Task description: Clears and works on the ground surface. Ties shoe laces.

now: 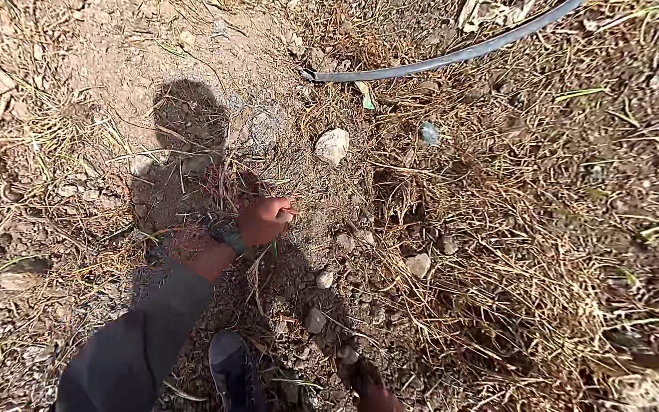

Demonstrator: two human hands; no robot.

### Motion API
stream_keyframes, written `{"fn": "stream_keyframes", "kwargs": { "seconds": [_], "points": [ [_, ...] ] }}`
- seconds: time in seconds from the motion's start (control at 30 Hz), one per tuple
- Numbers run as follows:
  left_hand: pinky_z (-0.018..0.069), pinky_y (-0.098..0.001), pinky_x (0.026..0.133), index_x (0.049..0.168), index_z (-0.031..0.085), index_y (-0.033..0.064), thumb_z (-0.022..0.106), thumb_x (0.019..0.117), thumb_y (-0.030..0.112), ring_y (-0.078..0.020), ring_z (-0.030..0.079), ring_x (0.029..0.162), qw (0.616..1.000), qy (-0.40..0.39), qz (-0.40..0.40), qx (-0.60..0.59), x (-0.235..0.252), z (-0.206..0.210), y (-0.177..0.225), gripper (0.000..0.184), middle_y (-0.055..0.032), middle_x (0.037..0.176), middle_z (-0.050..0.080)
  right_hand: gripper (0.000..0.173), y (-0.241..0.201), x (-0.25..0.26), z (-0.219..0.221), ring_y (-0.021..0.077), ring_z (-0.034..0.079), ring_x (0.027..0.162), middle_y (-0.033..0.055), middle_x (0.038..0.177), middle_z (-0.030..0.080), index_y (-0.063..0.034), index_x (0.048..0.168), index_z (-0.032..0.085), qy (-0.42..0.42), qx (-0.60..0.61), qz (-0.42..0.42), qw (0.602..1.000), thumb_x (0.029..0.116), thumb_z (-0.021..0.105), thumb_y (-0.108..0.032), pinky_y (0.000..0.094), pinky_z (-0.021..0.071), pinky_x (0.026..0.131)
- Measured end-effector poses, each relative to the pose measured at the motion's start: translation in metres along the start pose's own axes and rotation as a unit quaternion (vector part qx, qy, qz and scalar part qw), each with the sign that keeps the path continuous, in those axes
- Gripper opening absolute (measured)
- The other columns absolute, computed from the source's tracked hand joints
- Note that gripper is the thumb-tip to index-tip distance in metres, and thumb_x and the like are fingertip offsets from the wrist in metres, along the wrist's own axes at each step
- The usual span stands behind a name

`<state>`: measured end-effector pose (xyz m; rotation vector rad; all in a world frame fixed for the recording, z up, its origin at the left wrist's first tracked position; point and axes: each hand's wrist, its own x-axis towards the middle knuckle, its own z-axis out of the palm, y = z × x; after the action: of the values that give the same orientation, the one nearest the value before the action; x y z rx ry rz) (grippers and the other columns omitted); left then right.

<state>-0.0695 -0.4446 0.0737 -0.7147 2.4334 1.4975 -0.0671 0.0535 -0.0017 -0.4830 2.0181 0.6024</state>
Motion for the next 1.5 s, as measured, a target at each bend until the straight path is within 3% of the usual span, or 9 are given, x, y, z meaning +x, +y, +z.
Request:
{"fn": "stream_keyframes", "kwargs": {
  "seconds": [0.13, 0.23, 0.4, 0.57, 0.7, 0.83, 1.07, 1.33, 1.5],
  "points": [
    [0.0536, -0.0589, 0.084, 0.124, 0.054, -0.0011, 0.036, 0.1119, 0.020, -0.0375, 0.067, 0.093, 0.994, 0.034, -0.095, 0.042, -0.010, -0.004, -0.030, 0.030, -0.0211, 0.098, 0.065, 0.046, 0.002, -0.001, -0.005, 0.0488, 0.070, 0.099, 0.0243, 0.108, 0.073, -0.0082, 0.122, 0.069, 0.017, 0.014, -0.006, 1.000, 0.0848, 0.073, -0.036, 0.0696, 0.0539, 0.079],
    [0.0505, -0.0608, 0.098, 0.139, 0.052, 0.0001, 0.039, 0.1103, 0.015, -0.0389, 0.066, 0.114, 0.986, 0.016, -0.148, 0.071, -0.020, -0.011, -0.039, 0.035, -0.0229, 0.125, 0.066, 0.045, 0.003, 0.001, -0.003, 0.0473, 0.070, 0.099, 0.0237, 0.109, 0.073, -0.0088, 0.122, 0.068, 0.001, 0.009, -0.010, 1.000, 0.0863, 0.072, -0.037, 0.0686, 0.0546, 0.079],
    [0.0509, -0.0660, 0.093, 0.126, 0.067, 0.0043, 0.052, 0.1064, 0.023, -0.0420, 0.066, 0.113, 0.949, -0.038, -0.244, 0.195, -0.030, -0.002, -0.050, 0.031, -0.0231, 0.121, 0.068, 0.045, 0.005, 0.003, -0.003, 0.0462, 0.071, 0.099, 0.0224, 0.108, 0.073, -0.0091, 0.122, 0.068, 0.001, -0.001, -0.018, 1.000, 0.0865, 0.071, -0.037, 0.0671, 0.0551, 0.079],
    [0.0548, -0.0585, 0.091, 0.123, 0.068, 0.0064, 0.048, 0.1072, 0.026, -0.0362, 0.067, 0.110, 0.953, 0.106, -0.204, 0.199, -0.016, -0.003, -0.032, 0.032, -0.0179, 0.126, 0.065, 0.047, 0.003, 0.003, -0.005, 0.0448, 0.071, 0.100, 0.0215, 0.108, 0.074, -0.0096, 0.124, 0.067, -0.006, -0.007, -0.012, 1.000, 0.0861, 0.072, -0.038, 0.0667, 0.0553, 0.080],
    [0.0531, -0.0630, 0.092, 0.137, 0.059, 0.0028, 0.050, 0.1038, 0.025, -0.0424, 0.063, 0.119, 0.930, 0.065, -0.269, 0.242, 0.009, 0.025, -0.022, 0.041, -0.0221, 0.145, 0.054, 0.047, 0.000, 0.007, -0.005, 0.0422, 0.071, 0.101, 0.0185, 0.112, 0.074, -0.0148, 0.127, 0.066, -0.020, -0.022, 0.009, 1.000, 0.0873, 0.071, -0.040, 0.0645, 0.0564, 0.079],
    [0.0532, -0.0631, 0.094, 0.145, 0.048, -0.0024, 0.063, 0.1011, 0.023, -0.0470, 0.057, 0.127, 0.922, 0.029, -0.286, 0.260, 0.016, 0.038, -0.028, 0.053, -0.0276, 0.144, 0.051, 0.051, 0.004, 0.012, -0.002, 0.0419, 0.071, 0.104, 0.0172, 0.116, 0.073, -0.0177, 0.132, 0.065, -0.017, -0.029, 0.005, 0.999, 0.0867, 0.071, -0.040, 0.0647, 0.0562, 0.081],
    [0.0511, -0.0643, 0.095, 0.126, 0.068, 0.0078, 0.055, 0.1038, 0.015, -0.0403, 0.064, 0.118, 0.960, 0.037, -0.191, 0.199, 0.006, 0.010, -0.021, 0.027, -0.0202, 0.127, 0.067, 0.049, 0.003, 0.019, -0.003, 0.0431, 0.070, 0.104, 0.0198, 0.115, 0.072, -0.0115, 0.127, 0.066, 0.000, -0.026, -0.021, 0.999, 0.0878, 0.072, -0.039, 0.0660, 0.0550, 0.082],
    [0.0567, -0.0495, 0.094, 0.118, 0.070, 0.0044, 0.070, 0.0972, 0.017, -0.0262, 0.071, 0.101, 0.979, 0.166, -0.097, 0.060, -0.155, -0.029, 0.009, 0.024, -0.0145, 0.111, 0.072, 0.046, 0.014, 0.020, -0.007, 0.0460, 0.069, 0.104, 0.0246, 0.114, 0.071, -0.0054, 0.119, 0.070, 0.021, -0.040, -0.083, 0.995, 0.0891, 0.073, -0.040, 0.0677, 0.0548, 0.083],
    [0.0575, -0.0472, 0.078, 0.117, 0.072, 0.0061, 0.068, 0.1000, 0.016, -0.0225, 0.069, 0.084, 0.908, 0.354, -0.224, -0.034, -0.290, 0.021, -0.024, 0.021, -0.0110, 0.104, 0.073, 0.047, 0.022, 0.018, -0.017, 0.0485, 0.066, 0.111, 0.0284, 0.118, 0.069, 0.0001, 0.121, 0.068, 0.018, -0.020, -0.135, 0.991, 0.0984, 0.060, -0.040, 0.0715, 0.0512, 0.089]
  ]
}}
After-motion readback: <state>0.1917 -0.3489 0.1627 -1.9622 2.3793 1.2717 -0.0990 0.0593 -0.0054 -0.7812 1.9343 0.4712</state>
